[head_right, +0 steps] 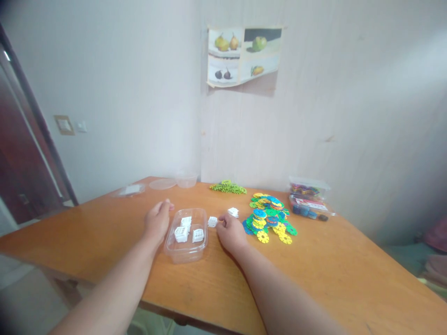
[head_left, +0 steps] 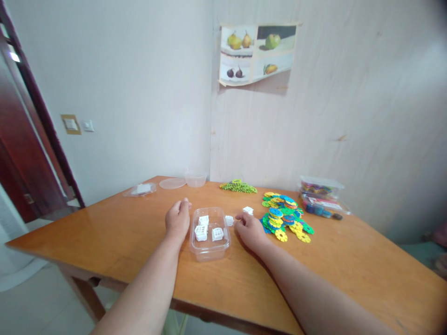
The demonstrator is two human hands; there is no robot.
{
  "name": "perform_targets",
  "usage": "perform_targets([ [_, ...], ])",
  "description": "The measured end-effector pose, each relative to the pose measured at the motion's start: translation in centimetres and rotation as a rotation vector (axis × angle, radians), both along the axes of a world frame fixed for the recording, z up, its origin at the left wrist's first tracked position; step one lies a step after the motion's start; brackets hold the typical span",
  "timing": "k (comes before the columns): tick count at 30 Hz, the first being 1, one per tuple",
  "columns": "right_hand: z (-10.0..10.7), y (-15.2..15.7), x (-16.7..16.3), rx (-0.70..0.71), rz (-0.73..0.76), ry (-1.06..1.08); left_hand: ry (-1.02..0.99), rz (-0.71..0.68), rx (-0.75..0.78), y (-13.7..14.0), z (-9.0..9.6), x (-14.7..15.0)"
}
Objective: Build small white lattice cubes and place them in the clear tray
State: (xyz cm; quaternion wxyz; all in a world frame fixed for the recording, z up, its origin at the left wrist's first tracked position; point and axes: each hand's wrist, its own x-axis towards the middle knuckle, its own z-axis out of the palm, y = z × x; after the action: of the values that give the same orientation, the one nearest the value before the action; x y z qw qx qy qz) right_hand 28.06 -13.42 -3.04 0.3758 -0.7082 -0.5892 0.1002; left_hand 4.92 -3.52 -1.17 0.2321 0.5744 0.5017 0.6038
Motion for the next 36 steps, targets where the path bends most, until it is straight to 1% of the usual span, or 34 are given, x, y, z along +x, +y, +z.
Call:
perform_targets([
  [3,0.2,0.6,-0.1,-0.041,-0.009,-0.053,0.096,0.000,-0.013,0.1,-0.1,0.1],
  [6,0.6,1.5,-0.2,-0.077,0.005,-0.106,0.149,-0.010,-0.020,0.0,0.1,0.1],
  [11,1.4,3.3,-0.3,-0.127,0.058,-0.178,0.115,-0.006,-0.028,0.0,0.3,-0.1],
  [15,1.5,4.2,-0.3,-0.162,0.076,-0.215,0.101,-0.012,-0.040,0.3,0.1,-0.2],
  [22,1.6,4.3,0.1,-0.183,0.093,-0.197,0.132,-0.021,-0.054,0.8,-0.3,-0.2],
  [30,1.7,3.7,1.4,-0.197,0.129,-0.129,0.093,-0.046,-0.042,0.8,-0.4,-0.1],
  [36,2.6,4.4,1.6,-0.204,0.154,-0.155,0.096,-0.063,-0.052,1.1,-0.6,0.0],
])
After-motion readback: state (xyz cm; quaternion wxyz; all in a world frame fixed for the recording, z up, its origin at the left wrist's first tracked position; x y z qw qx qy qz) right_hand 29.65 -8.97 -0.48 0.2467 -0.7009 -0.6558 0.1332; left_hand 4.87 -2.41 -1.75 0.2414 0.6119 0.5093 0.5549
